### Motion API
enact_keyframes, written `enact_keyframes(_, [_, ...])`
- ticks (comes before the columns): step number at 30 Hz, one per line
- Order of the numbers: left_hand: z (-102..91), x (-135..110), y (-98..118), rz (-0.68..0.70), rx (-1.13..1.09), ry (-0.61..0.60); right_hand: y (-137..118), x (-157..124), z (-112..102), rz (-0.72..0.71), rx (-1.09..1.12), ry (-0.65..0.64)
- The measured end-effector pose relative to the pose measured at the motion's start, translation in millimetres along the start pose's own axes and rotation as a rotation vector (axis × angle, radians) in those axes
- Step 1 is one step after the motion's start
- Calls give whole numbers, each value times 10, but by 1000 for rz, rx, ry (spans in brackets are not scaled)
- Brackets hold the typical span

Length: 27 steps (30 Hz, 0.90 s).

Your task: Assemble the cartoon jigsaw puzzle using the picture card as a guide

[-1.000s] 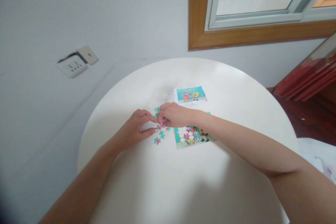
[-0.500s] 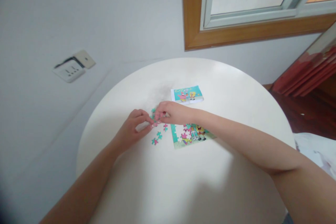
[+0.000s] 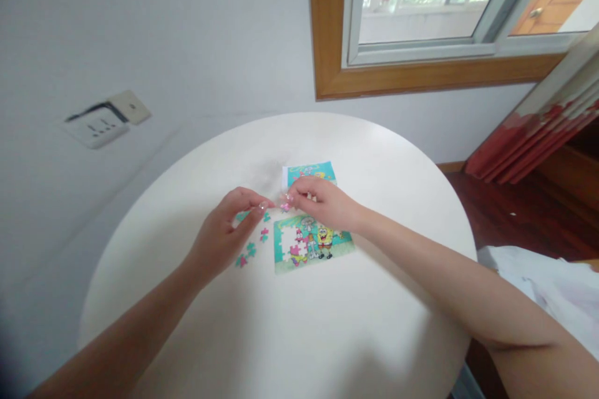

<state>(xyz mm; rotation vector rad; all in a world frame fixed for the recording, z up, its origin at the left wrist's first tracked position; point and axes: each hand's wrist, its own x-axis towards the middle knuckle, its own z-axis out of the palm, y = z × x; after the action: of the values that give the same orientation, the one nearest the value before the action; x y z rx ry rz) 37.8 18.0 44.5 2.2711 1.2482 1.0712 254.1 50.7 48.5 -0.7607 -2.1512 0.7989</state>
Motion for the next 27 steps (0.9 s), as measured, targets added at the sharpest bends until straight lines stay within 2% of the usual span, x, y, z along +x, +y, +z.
enact_keyframes(4, [199,-61,-46,73,137,-10,153,-153,-83,-25,-68,-19])
enact_keyframes(7, [273,-139,-122,125,232,-93,279,-228,-77,-26,-100,-37])
enact_keyframes(13, [218,-177,-257,160,252,-203,349,-263,-51,-7,-148,-104])
enact_keyframes(20, [237,-214,-248,146,184,-327,267,-321,66,-10,-318,-270])
enact_keyframes(27, [270,-233,-265,149,158,-342,225,-340,130,1,-366,-307])
